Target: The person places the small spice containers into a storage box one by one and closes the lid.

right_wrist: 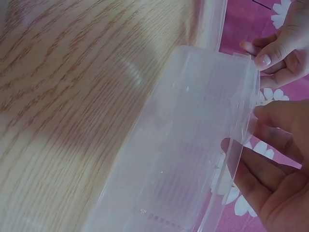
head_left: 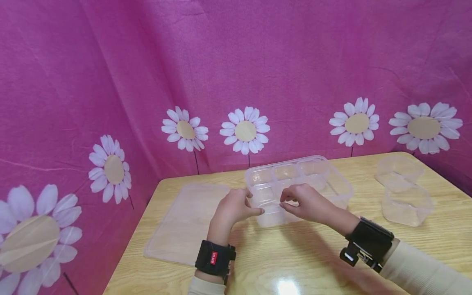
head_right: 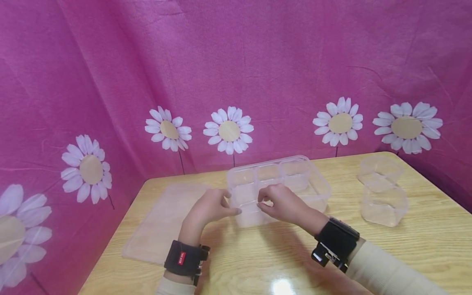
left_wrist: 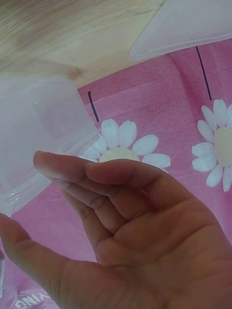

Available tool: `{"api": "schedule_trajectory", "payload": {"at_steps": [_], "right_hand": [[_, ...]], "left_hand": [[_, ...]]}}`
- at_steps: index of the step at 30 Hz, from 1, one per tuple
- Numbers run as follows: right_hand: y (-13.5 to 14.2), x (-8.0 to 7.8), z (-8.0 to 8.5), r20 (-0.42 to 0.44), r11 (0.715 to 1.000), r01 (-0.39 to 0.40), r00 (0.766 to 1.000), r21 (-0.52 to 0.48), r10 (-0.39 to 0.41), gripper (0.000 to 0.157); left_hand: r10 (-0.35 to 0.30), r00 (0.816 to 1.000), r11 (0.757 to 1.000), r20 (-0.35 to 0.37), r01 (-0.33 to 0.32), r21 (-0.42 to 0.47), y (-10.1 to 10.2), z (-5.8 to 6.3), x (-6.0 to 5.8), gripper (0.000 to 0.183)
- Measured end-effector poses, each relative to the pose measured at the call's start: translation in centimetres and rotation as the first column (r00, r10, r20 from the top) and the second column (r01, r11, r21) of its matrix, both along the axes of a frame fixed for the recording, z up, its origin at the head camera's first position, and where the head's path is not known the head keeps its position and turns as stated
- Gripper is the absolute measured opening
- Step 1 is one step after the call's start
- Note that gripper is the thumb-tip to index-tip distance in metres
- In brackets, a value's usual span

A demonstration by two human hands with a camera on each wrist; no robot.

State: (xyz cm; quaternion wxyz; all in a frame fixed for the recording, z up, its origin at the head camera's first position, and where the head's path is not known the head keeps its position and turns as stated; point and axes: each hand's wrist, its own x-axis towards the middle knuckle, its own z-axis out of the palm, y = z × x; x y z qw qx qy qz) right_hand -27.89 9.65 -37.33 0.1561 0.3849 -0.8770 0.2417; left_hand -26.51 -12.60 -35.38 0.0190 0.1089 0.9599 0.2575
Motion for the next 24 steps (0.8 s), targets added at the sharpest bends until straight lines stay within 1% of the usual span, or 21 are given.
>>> {"api": "schedule_trajectory", "payload": {"at_steps": [4, 10, 17, 24], "right_hand": [[0.03, -0.05, -0.2, -0.008, 1.0, 0.006, 1.0, 0.006, -0.006, 0.004], [0.0, 0.08, -0.29, 0.023, 1.0, 0.028, 0.999, 0.006, -0.028, 0.006], [-0.08, 0.2, -0.45, 0.041, 0.999, 0.045, 0.998, 0.012, -0.045, 0.007], [-0.06, 0.33, -0.73, 0.044, 0.999, 0.033, 0.998, 0.002, -0.033, 0.01]], "left_hand": [[0.004, 1.0, 1.0, 0.0, -0.004, 0.005, 0.03, -0.07, -0.01, 0.064], [0.001, 1.0, 1.0, -0.002, -0.001, -0.008, 0.07, 0.03, 0.03, 0.062], [0.007, 1.0, 1.0, 0.014, -0.007, 0.007, 0.08, 0.25, 0.16, 0.061], [-0.006, 1.0, 1.0, -0.009, 0.006, 0.008, 0.01, 0.07, 0.1, 0.062]]}}
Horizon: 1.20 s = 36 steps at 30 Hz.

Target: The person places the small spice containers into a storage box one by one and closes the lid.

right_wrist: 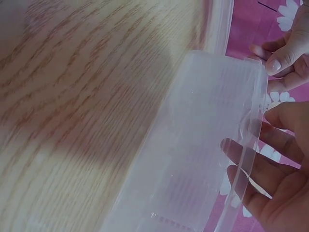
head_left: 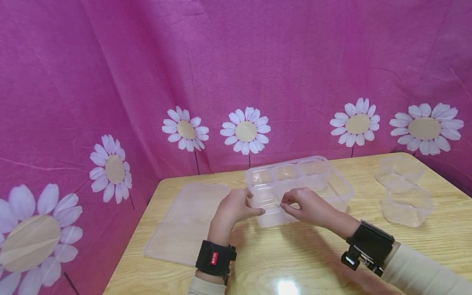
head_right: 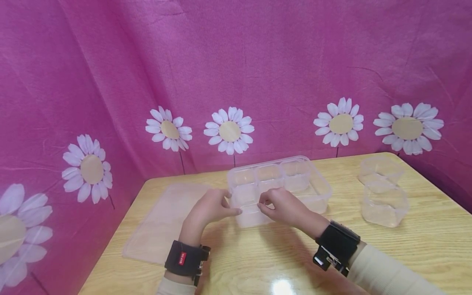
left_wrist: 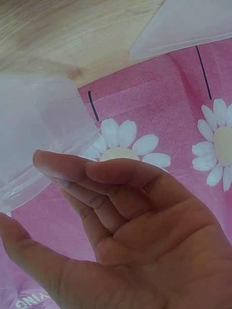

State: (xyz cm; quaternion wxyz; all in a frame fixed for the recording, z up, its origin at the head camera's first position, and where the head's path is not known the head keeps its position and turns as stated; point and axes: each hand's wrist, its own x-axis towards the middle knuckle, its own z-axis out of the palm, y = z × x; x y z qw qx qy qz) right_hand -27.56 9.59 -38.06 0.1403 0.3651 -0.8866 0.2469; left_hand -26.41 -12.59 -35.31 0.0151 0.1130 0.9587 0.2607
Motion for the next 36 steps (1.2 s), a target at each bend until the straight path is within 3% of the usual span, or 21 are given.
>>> {"api": "schedule_trajectory", "payload": {"at_steps": [16, 36], "right_hand": [[-0.08, -0.23, -0.57, -0.029, 1.0, -0.001, 1.0, 0.002, 0.002, 0.011], [-0.04, 0.22, -0.57, 0.005, 1.0, 0.004, 1.0, -0.001, -0.004, 0.014]], "left_hand": [[-0.001, 1.0, 1.0, 0.0, 0.001, -0.003, 0.01, -0.04, -0.13, 0.062], [-0.004, 1.0, 1.0, 0.008, 0.004, -0.003, 0.09, -0.13, -0.03, 0.062]]}}
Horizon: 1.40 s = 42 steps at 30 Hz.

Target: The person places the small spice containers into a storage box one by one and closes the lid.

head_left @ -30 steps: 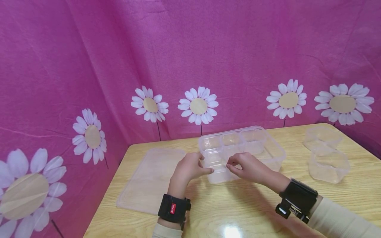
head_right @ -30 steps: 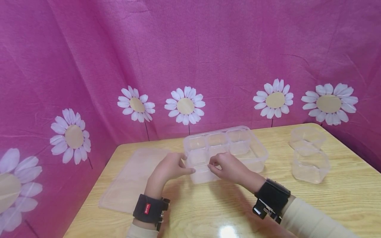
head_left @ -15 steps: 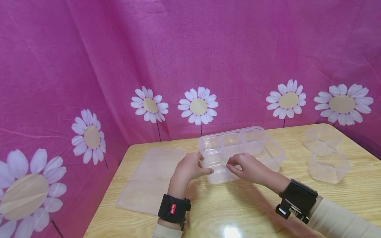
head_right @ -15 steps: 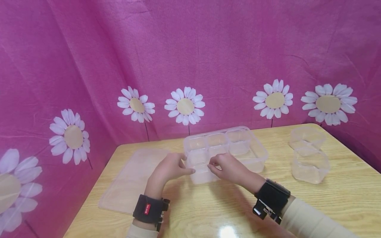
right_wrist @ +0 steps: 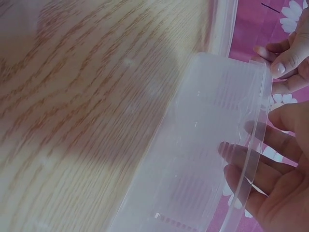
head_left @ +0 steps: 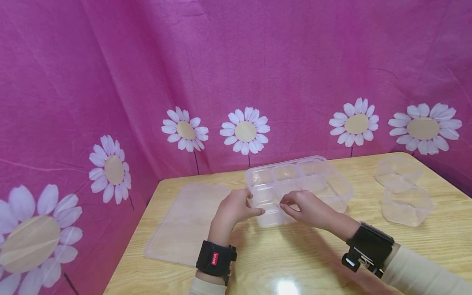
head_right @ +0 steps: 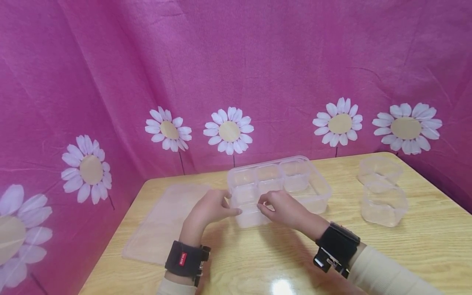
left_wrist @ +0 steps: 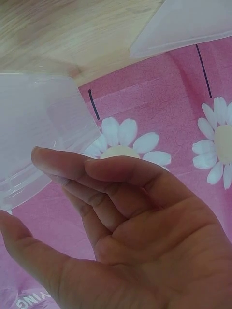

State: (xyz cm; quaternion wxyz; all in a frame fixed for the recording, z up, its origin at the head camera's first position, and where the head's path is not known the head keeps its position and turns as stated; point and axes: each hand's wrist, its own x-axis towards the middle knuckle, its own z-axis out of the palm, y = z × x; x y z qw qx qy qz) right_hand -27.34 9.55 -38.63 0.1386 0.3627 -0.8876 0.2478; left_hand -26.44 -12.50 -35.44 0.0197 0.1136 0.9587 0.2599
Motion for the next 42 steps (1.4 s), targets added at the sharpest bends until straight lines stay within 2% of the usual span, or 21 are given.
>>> {"api": "schedule_trajectory", "payload": {"at_steps": [7, 15, 21, 25, 29, 35, 39, 42], "right_hand": [[0.0, -0.2, 0.0, 0.031, 1.0, -0.011, 0.999, 0.01, 0.01, 0.014], [0.1, -0.4, -0.3, 0.018, 1.0, -0.015, 1.0, 0.018, 0.015, 0.014], [0.0, -0.2, -0.5, 0.003, 1.0, -0.018, 1.0, 0.008, 0.018, 0.012], [0.1, -0.1, -0.4, -0.021, 1.0, -0.022, 1.0, 0.001, 0.022, 0.01], [0.2, 0.1, -0.2, -0.039, 1.0, -0.021, 0.999, 0.01, 0.022, 0.01], [0.2, 0.4, -0.1, 0.02, 0.999, 0.001, 1.0, 0.033, -0.001, 0.021], [0.1, 0.6, 0.0, 0.053, 0.998, -0.014, 0.999, 0.058, 0.011, 0.028], [0.0, 0.8, 0.1, 0.057, 0.998, -0.019, 0.998, 0.061, 0.016, 0.027]], "left_hand": [[0.006, 1.0, 1.0, 0.016, -0.006, 0.016, 0.0, 0.1, 0.1, 0.062], [0.002, 1.0, 1.0, 0.005, -0.002, -0.008, 0.0, 0.1, 0.3, 0.062], [-0.009, 1.0, 0.999, -0.017, 0.009, -0.043, 0.1, -0.2, 0.3, 0.059], [-0.024, 0.999, 0.997, -0.036, 0.022, -0.067, 0.2, 0.0, 0.4, 0.059], [-0.027, 0.997, 0.995, -0.068, 0.021, -0.098, 0.5, 0.2, 0.6, 0.05], [0.002, 0.993, 0.991, -0.122, -0.018, -0.133, 1.1, 0.1, 0.7, 0.038], [0.049, 0.991, 0.986, -0.128, -0.068, -0.153, 1.4, 0.0, 0.8, 0.04], [0.069, 0.989, 0.983, -0.131, -0.09, -0.16, 1.6, 0.0, 0.9, 0.042]]}}
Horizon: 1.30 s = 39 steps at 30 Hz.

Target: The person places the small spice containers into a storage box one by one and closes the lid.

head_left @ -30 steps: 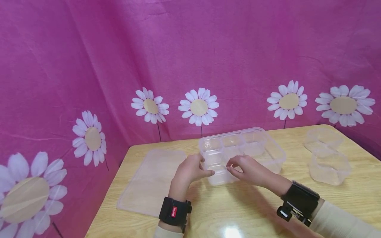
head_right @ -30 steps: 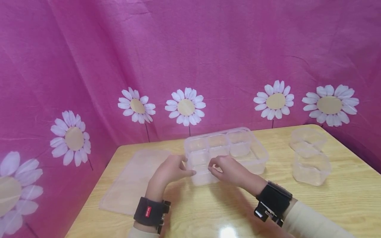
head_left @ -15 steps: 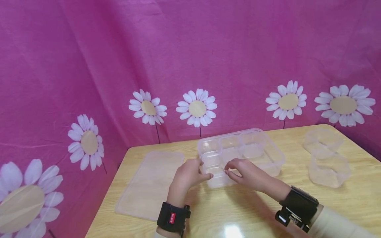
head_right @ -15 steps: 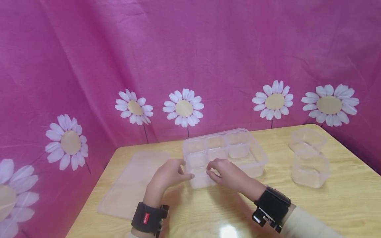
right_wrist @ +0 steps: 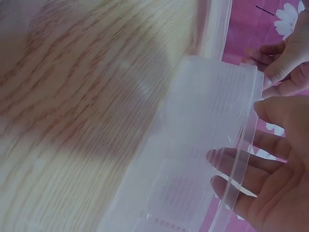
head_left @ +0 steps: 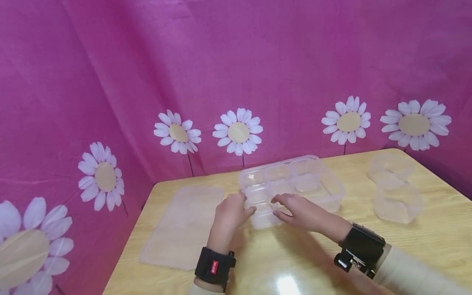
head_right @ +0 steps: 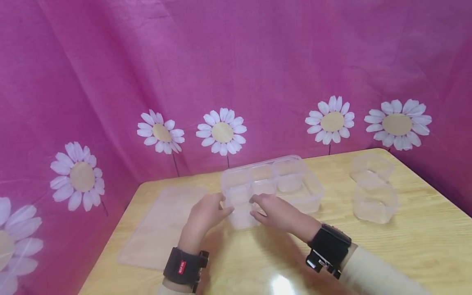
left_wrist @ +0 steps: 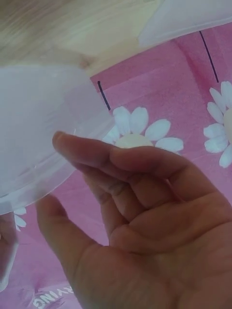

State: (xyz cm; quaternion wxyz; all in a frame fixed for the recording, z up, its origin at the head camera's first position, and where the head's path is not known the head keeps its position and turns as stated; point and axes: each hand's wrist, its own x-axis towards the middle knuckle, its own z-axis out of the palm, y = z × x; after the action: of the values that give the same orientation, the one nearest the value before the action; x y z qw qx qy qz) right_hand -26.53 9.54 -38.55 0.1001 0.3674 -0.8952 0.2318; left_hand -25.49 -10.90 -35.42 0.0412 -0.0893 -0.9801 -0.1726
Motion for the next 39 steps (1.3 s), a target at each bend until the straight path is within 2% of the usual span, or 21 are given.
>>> {"api": "schedule_trajectory", "payload": {"at_steps": [4, 10, 17, 26, 32, 39], "right_hand": [[-0.6, 0.0, 0.1, -0.004, 0.999, -0.034, 0.999, 0.023, 0.034, 0.023], [-1.8, 0.1, 0.1, -0.062, 0.997, -0.069, 0.996, 0.03, 0.071, 0.018], [-2.2, 0.6, -0.1, -0.033, 0.997, -0.062, 0.997, 0.055, 0.064, 0.022], [-2.2, 0.9, -0.1, -0.022, 0.998, -0.039, 0.999, 0.055, 0.04, 0.027], [-2.0, 0.8, 0.2, -0.056, 0.998, -0.012, 0.998, 0.06, 0.016, 0.029], [-1.4, 1.2, 0.6, -0.08, 0.998, -0.001, 0.997, 0.061, 0.006, 0.028]], "left_hand": [[0.03, 0.999, 1.0, 0.026, -0.029, -0.01, -0.4, 0.3, 0.1, 0.044], [0.049, 0.998, 0.998, 0.046, -0.048, -0.033, -1.7, 0.7, 0.1, 0.041], [0.042, 0.995, 0.999, 0.087, -0.041, -0.011, -2.0, 0.8, 0.4, 0.041], [0.036, 0.998, 0.999, 0.058, -0.034, -0.022, -1.9, 0.9, 0.6, 0.038], [0.03, 0.999, 0.999, 0.035, -0.029, -0.024, -2.0, 1.3, 0.4, 0.035], [0.028, 0.999, 0.999, 0.041, -0.028, -0.019, -2.1, 1.4, 0.5, 0.036]]}}
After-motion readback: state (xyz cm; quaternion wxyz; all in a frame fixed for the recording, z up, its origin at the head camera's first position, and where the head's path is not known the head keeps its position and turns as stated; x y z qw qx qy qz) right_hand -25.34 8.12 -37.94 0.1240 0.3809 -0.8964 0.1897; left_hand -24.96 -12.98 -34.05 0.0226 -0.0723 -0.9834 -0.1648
